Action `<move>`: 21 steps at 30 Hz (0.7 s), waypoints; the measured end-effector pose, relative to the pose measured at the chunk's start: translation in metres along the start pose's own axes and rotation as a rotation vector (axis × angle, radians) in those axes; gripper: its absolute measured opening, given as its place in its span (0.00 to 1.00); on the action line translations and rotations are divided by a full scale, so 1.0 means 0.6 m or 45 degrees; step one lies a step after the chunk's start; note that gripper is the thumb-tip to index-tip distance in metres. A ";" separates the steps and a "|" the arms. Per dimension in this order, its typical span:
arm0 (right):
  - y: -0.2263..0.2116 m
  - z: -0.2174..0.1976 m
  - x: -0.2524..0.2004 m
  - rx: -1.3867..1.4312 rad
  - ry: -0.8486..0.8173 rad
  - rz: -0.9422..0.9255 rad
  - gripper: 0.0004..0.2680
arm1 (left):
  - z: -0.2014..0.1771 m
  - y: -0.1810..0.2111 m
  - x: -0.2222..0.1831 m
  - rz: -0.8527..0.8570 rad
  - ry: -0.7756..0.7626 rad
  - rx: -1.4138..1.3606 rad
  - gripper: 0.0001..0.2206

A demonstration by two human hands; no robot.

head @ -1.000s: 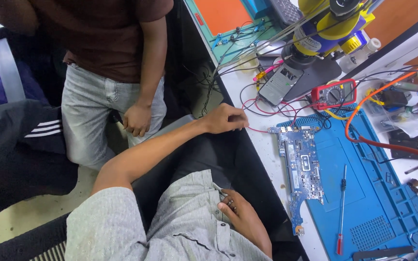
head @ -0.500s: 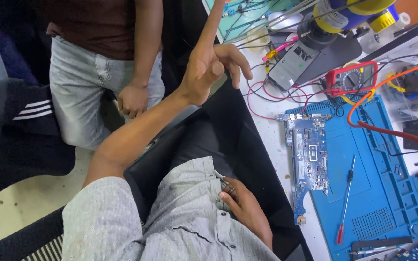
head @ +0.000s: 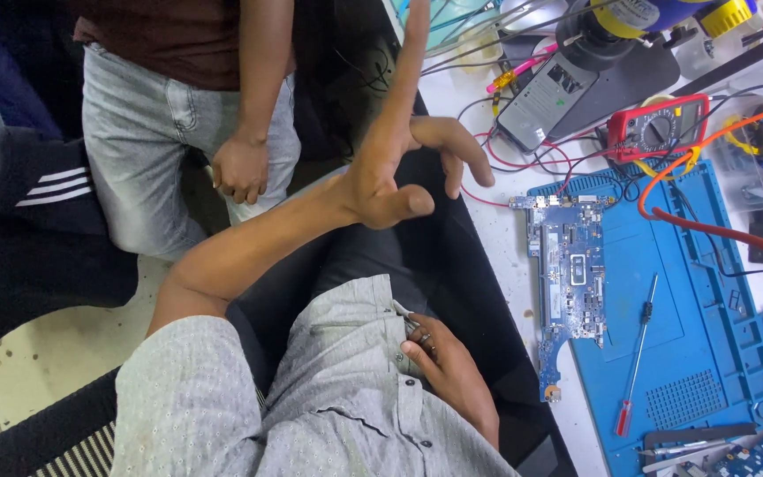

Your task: Inspecting a laptop motherboard layout and components using a screwdriver on a repair workbench.

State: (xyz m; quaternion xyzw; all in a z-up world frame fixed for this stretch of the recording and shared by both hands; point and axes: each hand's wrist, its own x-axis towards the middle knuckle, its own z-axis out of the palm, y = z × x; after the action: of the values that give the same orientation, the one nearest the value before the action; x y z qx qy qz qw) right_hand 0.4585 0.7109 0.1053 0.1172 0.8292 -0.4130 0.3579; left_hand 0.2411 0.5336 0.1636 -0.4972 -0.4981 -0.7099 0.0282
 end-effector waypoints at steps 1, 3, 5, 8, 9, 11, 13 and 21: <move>0.001 0.000 0.000 -0.015 -0.002 -0.004 0.22 | -0.003 0.000 0.000 -0.022 0.044 0.032 0.49; 0.001 -0.001 0.002 -0.027 -0.002 -0.007 0.21 | -0.005 -0.001 0.002 -0.045 0.086 0.063 0.47; 0.002 0.000 0.001 -0.014 -0.007 0.003 0.22 | -0.002 0.000 0.000 -0.036 0.072 0.128 0.49; 0.007 -0.001 0.004 -0.051 -0.002 -0.065 0.24 | -0.002 -0.010 -0.006 -0.012 0.026 0.208 0.49; 0.010 0.000 0.006 -0.046 -0.001 -0.060 0.24 | -0.002 -0.011 -0.006 -0.015 0.023 0.202 0.49; 0.017 0.002 0.009 -0.072 0.006 -0.107 0.25 | 0.000 -0.013 -0.006 0.070 -0.007 0.230 0.47; 0.018 0.001 0.009 -0.064 0.006 -0.104 0.25 | 0.009 -0.012 0.002 0.320 -0.018 0.452 0.22; 0.015 -0.001 0.006 -0.048 -0.003 -0.123 0.24 | 0.043 -0.011 -0.001 0.672 -0.105 0.741 0.25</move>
State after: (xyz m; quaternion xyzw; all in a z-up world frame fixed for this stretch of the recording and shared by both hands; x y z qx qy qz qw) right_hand 0.4599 0.7166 0.0974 0.0698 0.8412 -0.4141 0.3405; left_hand 0.2552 0.5555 0.1590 -0.6073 -0.5344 -0.4869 0.3295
